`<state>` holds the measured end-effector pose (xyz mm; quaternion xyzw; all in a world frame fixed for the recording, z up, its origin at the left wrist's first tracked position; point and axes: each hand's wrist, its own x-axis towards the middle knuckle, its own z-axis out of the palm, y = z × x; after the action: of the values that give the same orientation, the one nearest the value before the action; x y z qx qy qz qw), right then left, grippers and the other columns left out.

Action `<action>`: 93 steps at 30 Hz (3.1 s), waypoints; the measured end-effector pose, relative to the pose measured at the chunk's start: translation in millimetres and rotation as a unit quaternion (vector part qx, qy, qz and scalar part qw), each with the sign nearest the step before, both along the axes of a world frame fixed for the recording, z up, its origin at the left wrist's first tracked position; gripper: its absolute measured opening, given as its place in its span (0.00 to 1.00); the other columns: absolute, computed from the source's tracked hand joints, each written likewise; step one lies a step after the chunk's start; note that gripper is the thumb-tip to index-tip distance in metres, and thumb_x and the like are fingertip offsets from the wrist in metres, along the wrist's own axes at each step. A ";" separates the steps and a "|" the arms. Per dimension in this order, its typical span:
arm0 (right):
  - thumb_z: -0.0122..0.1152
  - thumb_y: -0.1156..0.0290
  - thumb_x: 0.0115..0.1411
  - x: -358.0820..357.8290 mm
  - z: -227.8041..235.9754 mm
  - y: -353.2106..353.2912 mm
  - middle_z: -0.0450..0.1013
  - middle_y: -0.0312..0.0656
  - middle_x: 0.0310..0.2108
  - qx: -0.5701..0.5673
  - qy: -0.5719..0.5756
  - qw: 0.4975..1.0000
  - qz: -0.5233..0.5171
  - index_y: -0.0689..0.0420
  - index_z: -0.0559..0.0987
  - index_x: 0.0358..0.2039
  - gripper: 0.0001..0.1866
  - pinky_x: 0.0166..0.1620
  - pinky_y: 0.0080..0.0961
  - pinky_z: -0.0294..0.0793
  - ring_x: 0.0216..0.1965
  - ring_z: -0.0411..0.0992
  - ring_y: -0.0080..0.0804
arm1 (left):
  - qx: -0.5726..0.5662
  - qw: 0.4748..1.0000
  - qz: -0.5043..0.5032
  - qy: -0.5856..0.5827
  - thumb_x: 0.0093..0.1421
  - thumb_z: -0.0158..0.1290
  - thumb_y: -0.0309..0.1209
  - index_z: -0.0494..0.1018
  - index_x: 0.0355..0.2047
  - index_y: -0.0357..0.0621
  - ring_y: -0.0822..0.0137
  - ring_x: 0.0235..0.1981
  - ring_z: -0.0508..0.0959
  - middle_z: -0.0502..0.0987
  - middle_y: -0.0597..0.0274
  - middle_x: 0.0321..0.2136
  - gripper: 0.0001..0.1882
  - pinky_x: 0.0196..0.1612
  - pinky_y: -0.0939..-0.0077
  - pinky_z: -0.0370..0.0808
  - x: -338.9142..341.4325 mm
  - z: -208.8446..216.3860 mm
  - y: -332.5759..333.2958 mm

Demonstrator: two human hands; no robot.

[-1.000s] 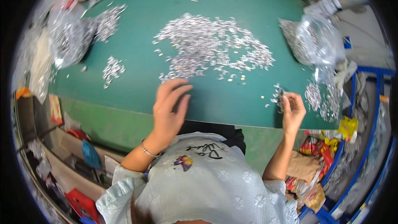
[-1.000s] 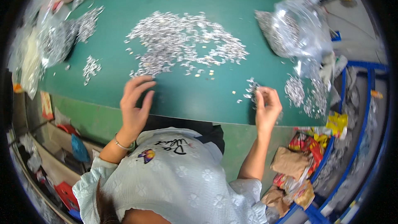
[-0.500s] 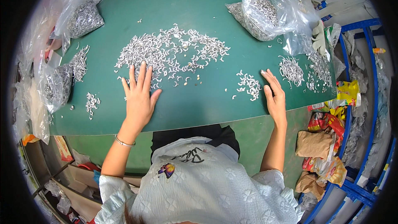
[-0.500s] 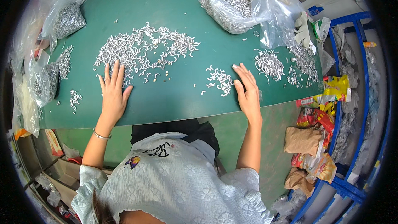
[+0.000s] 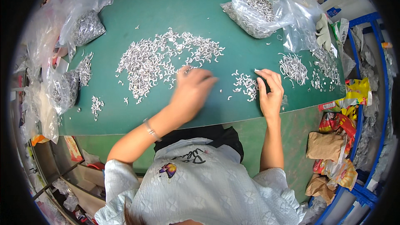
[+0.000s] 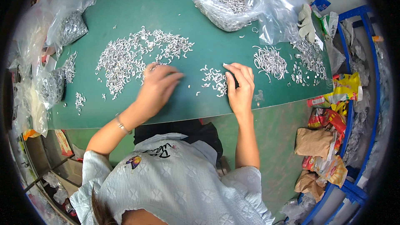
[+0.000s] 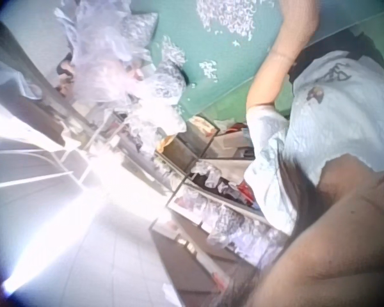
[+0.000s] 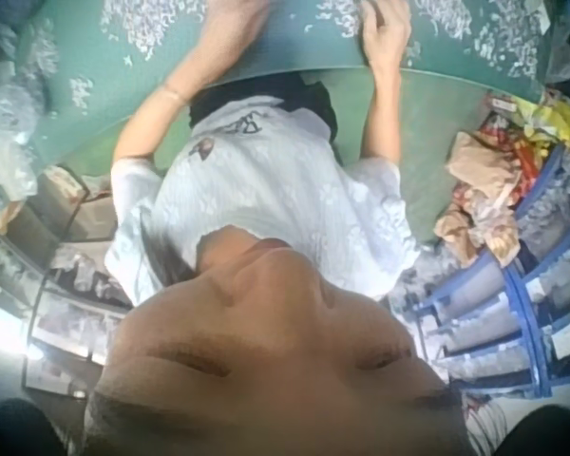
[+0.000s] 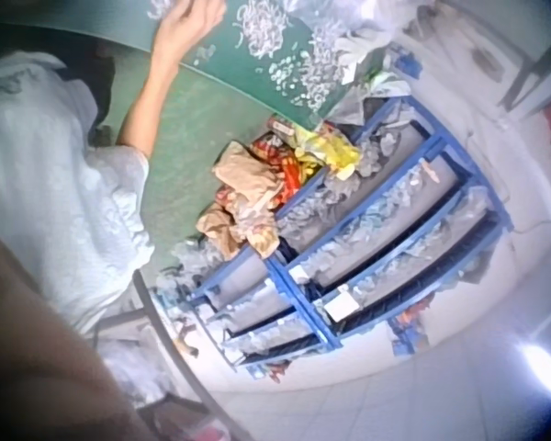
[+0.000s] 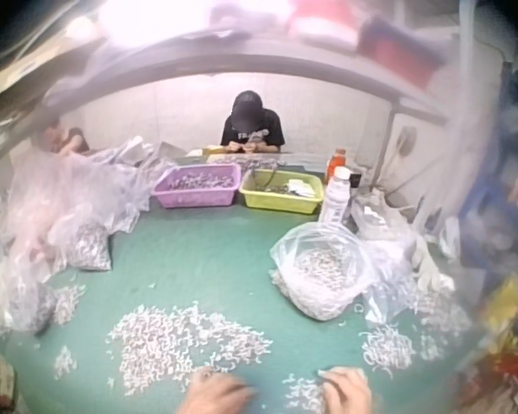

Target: The person sorts small crescent-shaped metal components on a green workbench by hand, picking up individual pieces and moving them into different piles.

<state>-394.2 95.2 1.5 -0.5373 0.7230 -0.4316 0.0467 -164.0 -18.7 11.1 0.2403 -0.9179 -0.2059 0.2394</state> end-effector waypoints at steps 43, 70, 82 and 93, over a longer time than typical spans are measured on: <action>0.60 0.57 0.61 142.9 -9.2 -96.6 0.49 0.56 0.69 0.183 0.193 0.945 0.191 0.60 0.65 0.62 0.33 0.67 0.62 0.38 0.71 0.42 0.58 | -0.062 0.845 0.532 0.002 0.56 0.56 0.21 0.73 0.48 0.42 0.50 0.51 0.68 0.69 0.51 0.50 0.18 0.56 0.58 0.63 241.6 -16.7 -24.7; 0.66 0.64 0.52 135.3 27.7 -11.4 0.57 0.40 0.68 0.283 0.159 0.887 0.329 0.58 0.67 0.62 0.37 0.66 0.64 0.37 0.71 0.47 0.50 | 0.047 0.994 0.066 -0.067 0.55 0.49 0.23 0.69 0.56 0.36 0.49 0.67 0.58 0.62 0.52 0.64 0.26 0.64 0.33 0.51 137.6 -11.9 36.2; 0.67 0.61 0.50 126.6 29.6 -2.0 0.58 0.36 0.67 0.274 0.167 0.891 0.321 0.57 0.70 0.60 0.36 0.64 0.70 0.38 0.71 0.47 0.48 | 0.093 0.985 0.145 -0.006 0.52 0.58 0.20 0.74 0.50 0.41 0.52 0.59 0.68 0.68 0.52 0.60 0.22 0.62 0.45 0.56 137.5 -7.8 53.6; 0.59 0.53 0.57 104.0 26.6 16.5 0.57 0.41 0.68 0.242 0.174 0.929 0.219 0.58 0.68 0.61 0.35 0.65 0.65 0.31 0.71 0.46 0.53 | 0.066 0.993 0.096 -0.037 0.51 0.59 0.22 0.74 0.49 0.40 0.56 0.57 0.69 0.69 0.59 0.59 0.22 0.56 0.51 0.58 120.0 -6.6 47.9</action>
<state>-290.1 111.7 28.0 -0.7213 0.6666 -0.1223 0.1425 -44.1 29.2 4.5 0.3498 -0.8833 -0.2330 0.2076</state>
